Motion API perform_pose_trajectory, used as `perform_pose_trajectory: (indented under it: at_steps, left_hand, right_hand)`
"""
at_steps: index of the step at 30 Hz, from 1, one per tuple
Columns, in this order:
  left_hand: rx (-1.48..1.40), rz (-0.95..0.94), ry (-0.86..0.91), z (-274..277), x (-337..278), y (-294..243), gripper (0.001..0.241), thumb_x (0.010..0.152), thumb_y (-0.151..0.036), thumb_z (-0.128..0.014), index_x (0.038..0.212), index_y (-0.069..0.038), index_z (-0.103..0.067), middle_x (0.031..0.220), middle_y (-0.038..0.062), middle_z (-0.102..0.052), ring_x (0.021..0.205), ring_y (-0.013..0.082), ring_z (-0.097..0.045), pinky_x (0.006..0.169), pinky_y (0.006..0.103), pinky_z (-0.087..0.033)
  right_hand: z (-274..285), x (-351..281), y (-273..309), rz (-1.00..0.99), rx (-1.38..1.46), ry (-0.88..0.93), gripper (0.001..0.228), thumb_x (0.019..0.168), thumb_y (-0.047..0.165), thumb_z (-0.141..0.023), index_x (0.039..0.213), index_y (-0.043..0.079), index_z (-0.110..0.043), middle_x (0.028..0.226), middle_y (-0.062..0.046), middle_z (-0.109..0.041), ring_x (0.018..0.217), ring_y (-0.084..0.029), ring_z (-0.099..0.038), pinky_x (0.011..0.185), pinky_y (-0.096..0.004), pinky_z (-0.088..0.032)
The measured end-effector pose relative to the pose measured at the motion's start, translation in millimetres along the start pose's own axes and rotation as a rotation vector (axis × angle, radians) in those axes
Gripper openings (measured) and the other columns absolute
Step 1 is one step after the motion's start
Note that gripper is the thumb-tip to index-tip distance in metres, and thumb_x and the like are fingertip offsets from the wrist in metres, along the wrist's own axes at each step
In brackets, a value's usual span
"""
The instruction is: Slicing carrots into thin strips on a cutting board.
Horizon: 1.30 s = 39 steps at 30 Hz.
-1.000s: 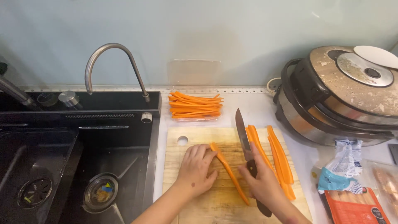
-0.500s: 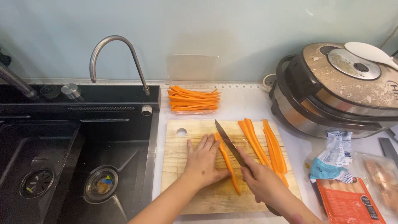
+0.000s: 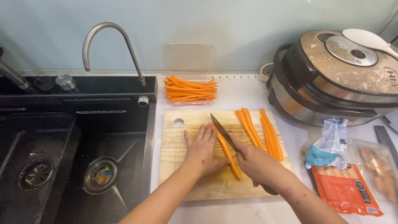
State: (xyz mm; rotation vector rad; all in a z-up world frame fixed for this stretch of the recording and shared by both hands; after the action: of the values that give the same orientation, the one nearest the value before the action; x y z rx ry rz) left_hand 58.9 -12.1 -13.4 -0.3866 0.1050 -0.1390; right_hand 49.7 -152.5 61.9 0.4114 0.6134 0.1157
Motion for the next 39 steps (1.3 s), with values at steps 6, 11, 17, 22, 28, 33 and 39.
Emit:
perform_pose_trajectory:
  at_steps: [6, 11, 17, 22, 28, 33, 39]
  left_hand:
    - [0.038, 0.012, 0.024, -10.2, 3.8, 1.3, 0.121, 0.072, -0.071, -0.071, 0.157, 0.0, -0.022, 0.168, 0.017, -0.012, 0.156, 0.03, -0.007, 0.114, 0.0771, 0.001]
    - [0.04, 0.033, 0.047, -11.9, 3.5, 0.2, 0.12, 0.072, -0.072, -0.07, 0.157, -0.001, -0.022, 0.169, 0.016, -0.011, 0.157, 0.0298, -0.006, 0.115, 0.0765, 0.003]
    - [0.034, 0.046, 0.056, -9.6, 2.2, -0.4, 0.122, 0.072, -0.071, -0.071, 0.158, 0.0, -0.02, 0.169, 0.017, -0.01, 0.157, 0.03, -0.005, 0.116, 0.0753, 0.004]
    - [0.026, 0.05, 0.083, -7.9, 1.2, -2.9, 0.123, 0.072, -0.072, -0.07, 0.159, -0.002, -0.018, 0.169, 0.016, -0.009, 0.157, 0.029, -0.004, 0.116, 0.0741, 0.006]
    - [0.01, 0.049, 0.073, -9.9, -0.8, -0.8, 0.123, 0.073, -0.071, -0.071, 0.159, -0.002, -0.017, 0.17, 0.015, -0.01, 0.158, 0.0289, -0.004, 0.117, 0.0732, 0.006]
    - [-0.094, -0.021, -0.114, -17.5, -3.7, 7.0, 0.124, 0.072, -0.071, -0.073, 0.157, 0.003, -0.021, 0.168, 0.018, -0.015, 0.157, 0.0275, -0.007, 0.119, 0.0679, 0.008]
    - [-0.114, -0.039, -0.138, -14.9, -4.7, 4.8, 0.119, 0.074, -0.068, -0.074, 0.155, 0.004, -0.023, 0.166, 0.018, -0.017, 0.156, 0.029, -0.009, 0.117, 0.0687, 0.01]
  right_hand:
    - [7.8, -34.3, -7.8, -0.062, -0.019, 0.149, 0.064, 0.1, 0.023, -0.038, 0.161, 0.033, -0.022, 0.075, -0.016, -0.07, 0.043, -0.028, -0.064, 0.049, -0.041, -0.059]
    - [5.1, -62.0, -25.4, -0.092, -0.083, 0.201, 0.063, 0.1, 0.023, -0.036, 0.161, 0.033, -0.022, 0.068, -0.014, -0.067, 0.043, -0.027, -0.065, 0.05, -0.039, -0.06]
    - [7.4, -103.1, -34.7, -0.172, -0.159, 0.269, 0.065, 0.103, 0.024, -0.035, 0.164, 0.04, -0.018, 0.064, -0.01, -0.057, 0.044, -0.025, -0.062, 0.053, -0.04, -0.06]
    - [-2.2, -109.3, -107.7, -0.242, -0.253, 0.352, 0.067, 0.105, 0.025, -0.036, 0.166, 0.044, -0.017, 0.075, -0.006, -0.057, 0.062, -0.021, -0.063, 0.066, -0.038, -0.06]
    - [10.4, -110.4, -140.6, 0.054, -0.118, 0.51, 0.066, 0.104, 0.027, -0.046, 0.166, 0.041, -0.027, 0.104, 0.012, -0.066, 0.086, -0.007, -0.063, 0.075, -0.026, -0.056]
    - [22.2, -86.2, -151.1, -0.144, 0.088, 0.448, 0.062, 0.105, 0.025, -0.051, 0.161, 0.044, -0.034, 0.084, -0.001, -0.05, 0.072, -0.011, -0.051, 0.064, -0.025, -0.051]
    - [13.7, -31.1, -47.3, -0.037, 0.211, 0.055, 0.062, 0.1, 0.032, -0.05, 0.158, 0.045, -0.033, 0.068, -0.005, -0.055, 0.04, -0.016, -0.051, 0.041, -0.033, -0.052]
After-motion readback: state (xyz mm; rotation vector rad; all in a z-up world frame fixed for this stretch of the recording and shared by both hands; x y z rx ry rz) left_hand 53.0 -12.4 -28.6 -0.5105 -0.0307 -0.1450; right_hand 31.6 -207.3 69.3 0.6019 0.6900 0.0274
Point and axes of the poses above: each hand's wrist, its own x-axis towards the middle knuckle, its own z-axis out of the back of the hand, y = z × x, the point moved 6 cm from there along x, towards the middle knuckle
